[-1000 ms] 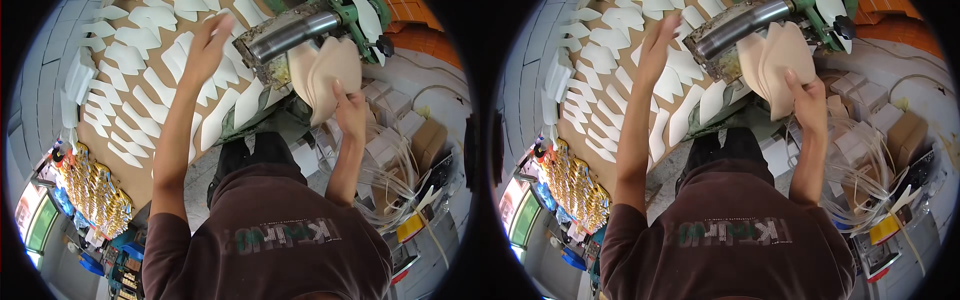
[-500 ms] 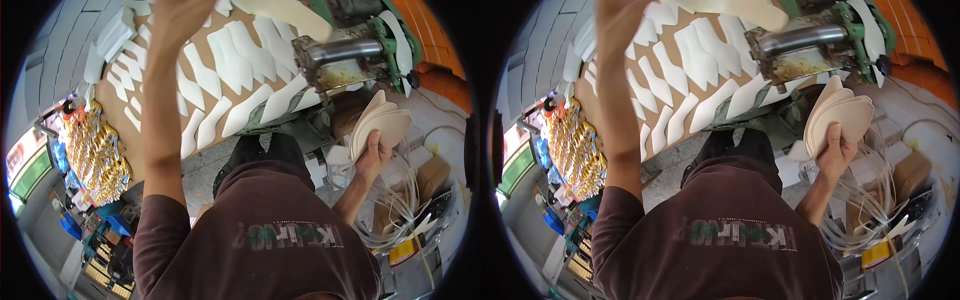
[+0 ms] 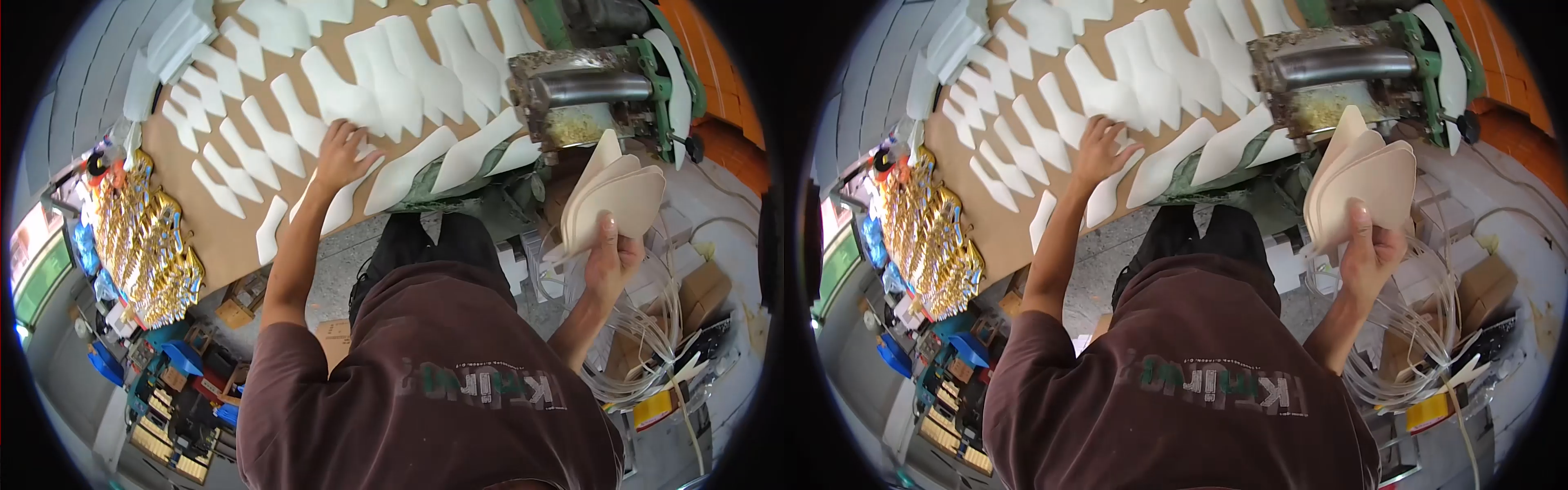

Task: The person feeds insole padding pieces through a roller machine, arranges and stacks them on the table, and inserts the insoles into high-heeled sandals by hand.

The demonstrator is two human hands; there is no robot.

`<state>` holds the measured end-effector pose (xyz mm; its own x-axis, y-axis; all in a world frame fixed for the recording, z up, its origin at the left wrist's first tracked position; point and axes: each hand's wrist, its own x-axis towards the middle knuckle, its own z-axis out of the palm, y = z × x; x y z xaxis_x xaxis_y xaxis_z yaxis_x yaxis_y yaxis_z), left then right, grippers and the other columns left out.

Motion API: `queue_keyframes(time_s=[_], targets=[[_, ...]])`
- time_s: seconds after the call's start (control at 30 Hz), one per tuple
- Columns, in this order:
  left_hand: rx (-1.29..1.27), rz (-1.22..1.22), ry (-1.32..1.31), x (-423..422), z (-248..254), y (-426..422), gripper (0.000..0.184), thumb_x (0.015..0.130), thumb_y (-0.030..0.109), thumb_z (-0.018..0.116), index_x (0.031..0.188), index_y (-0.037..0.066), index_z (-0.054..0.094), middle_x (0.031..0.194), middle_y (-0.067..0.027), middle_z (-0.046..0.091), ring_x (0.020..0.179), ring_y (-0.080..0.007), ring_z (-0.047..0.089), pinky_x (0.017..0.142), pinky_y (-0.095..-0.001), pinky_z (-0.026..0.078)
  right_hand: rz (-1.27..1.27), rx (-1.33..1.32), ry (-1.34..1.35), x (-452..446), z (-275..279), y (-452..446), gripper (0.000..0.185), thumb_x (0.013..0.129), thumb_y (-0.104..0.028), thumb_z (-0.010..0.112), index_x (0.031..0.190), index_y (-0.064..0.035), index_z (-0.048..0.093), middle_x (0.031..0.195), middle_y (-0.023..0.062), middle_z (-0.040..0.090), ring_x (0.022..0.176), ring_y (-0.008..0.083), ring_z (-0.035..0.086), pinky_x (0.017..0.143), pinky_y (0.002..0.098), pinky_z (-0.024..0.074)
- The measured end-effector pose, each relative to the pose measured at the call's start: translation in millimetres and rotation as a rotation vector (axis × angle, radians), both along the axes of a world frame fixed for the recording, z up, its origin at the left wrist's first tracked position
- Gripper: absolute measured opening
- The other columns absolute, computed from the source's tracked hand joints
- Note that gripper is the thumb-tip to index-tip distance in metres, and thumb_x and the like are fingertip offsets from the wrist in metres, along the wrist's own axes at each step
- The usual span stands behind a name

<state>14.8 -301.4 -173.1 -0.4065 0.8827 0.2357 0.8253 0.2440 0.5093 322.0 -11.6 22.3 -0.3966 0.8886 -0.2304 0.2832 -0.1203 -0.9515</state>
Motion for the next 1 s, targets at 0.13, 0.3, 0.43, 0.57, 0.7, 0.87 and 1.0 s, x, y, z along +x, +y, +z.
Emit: queue_keyframes(time_s=[0.13,0.3,0.43,0.57,0.7,0.87,1.0], targets=[[0.079,0.239,-0.231,9.2,45.6,11.8,0.031,0.084,0.017,0.071,0.109,-0.001,0.067,0.102,-0.0149,0.062,0.095,-0.0291,0.058,0.084,-0.0365,0.048,-0.071,-0.022,-0.246,0.4,-6.3,19.8,0.02,0.086,-0.008,0.072,0.097,0.0084,0.072,0.085,0.0063,0.071,0.073,0.0099,0.06,0.068,0.0199,0.0464],[0.115,0.218,-0.536,4.7,121.5,148.9,0.028,0.094,0.021,0.063,0.107,-0.003,0.068,0.095,-0.0107,0.066,0.086,-0.0227,0.059,0.08,-0.0295,0.048,0.058,-0.127,-0.162,-20.3,-41.6,56.3,0.022,0.088,-0.011,0.071,0.1,0.008,0.071,0.087,0.0065,0.071,0.075,0.0098,0.059,0.069,0.0201,0.0465],[0.108,0.257,-0.976,-2.2,138.1,252.5,0.03,0.091,0.023,0.07,0.11,0.0,0.07,0.112,-0.0113,0.071,0.098,-0.0179,0.062,0.084,-0.0283,0.048,-0.114,-0.052,0.079,-1.0,-19.5,47.6,0.019,0.091,-0.007,0.067,0.105,0.0073,0.07,0.094,0.0077,0.071,0.081,0.0114,0.06,0.076,0.0223,0.0483],[0.166,0.169,-1.191,-22.2,143.5,277.7,0.032,0.088,0.013,0.071,0.115,-0.003,0.064,0.109,-0.0119,0.068,0.093,-0.0172,0.062,0.081,-0.0272,0.05,-0.205,0.082,0.222,31.5,7.0,24.7,0.02,0.094,-0.003,0.064,0.111,0.0069,0.068,0.102,0.0087,0.07,0.087,0.0131,0.061,0.082,0.0251,0.0496],[0.213,0.106,-1.349,-52.2,171.3,273.8,0.039,0.085,0.004,0.073,0.12,-0.005,0.058,0.107,-0.0124,0.065,0.088,-0.0164,0.062,0.077,-0.0262,0.051,-0.189,0.092,0.121,33.1,5.8,16.0,0.021,0.094,-0.003,0.065,0.113,0.0067,0.067,0.102,0.0095,0.071,0.087,0.013,0.062,0.082,0.0245,0.0501],[-0.015,0.527,-0.469,-48.7,277.4,161.5,0.031,0.087,0.009,0.072,0.115,-0.002,0.063,0.104,-0.0108,0.068,0.089,-0.0178,0.062,0.077,-0.0269,0.051,-0.136,0.044,0.059,15.5,-0.7,2.2,0.022,0.099,-0.012,0.063,0.106,0.0078,0.067,0.1,0.0103,0.071,0.08,0.0113,0.062,0.076,0.0211,0.05],[0.269,0.47,0.187,-64.8,254.4,47.3,0.021,0.082,0.01,0.075,0.101,0.005,0.07,0.099,-0.007,0.068,0.09,-0.019,0.061,0.072,-0.0286,0.049,-0.048,0.025,0.144,7.8,-6.6,-1.4,0.022,0.099,-0.012,0.062,0.107,0.0075,0.068,0.099,0.0108,0.071,0.082,0.0122,0.064,0.077,0.021,0.0508]])
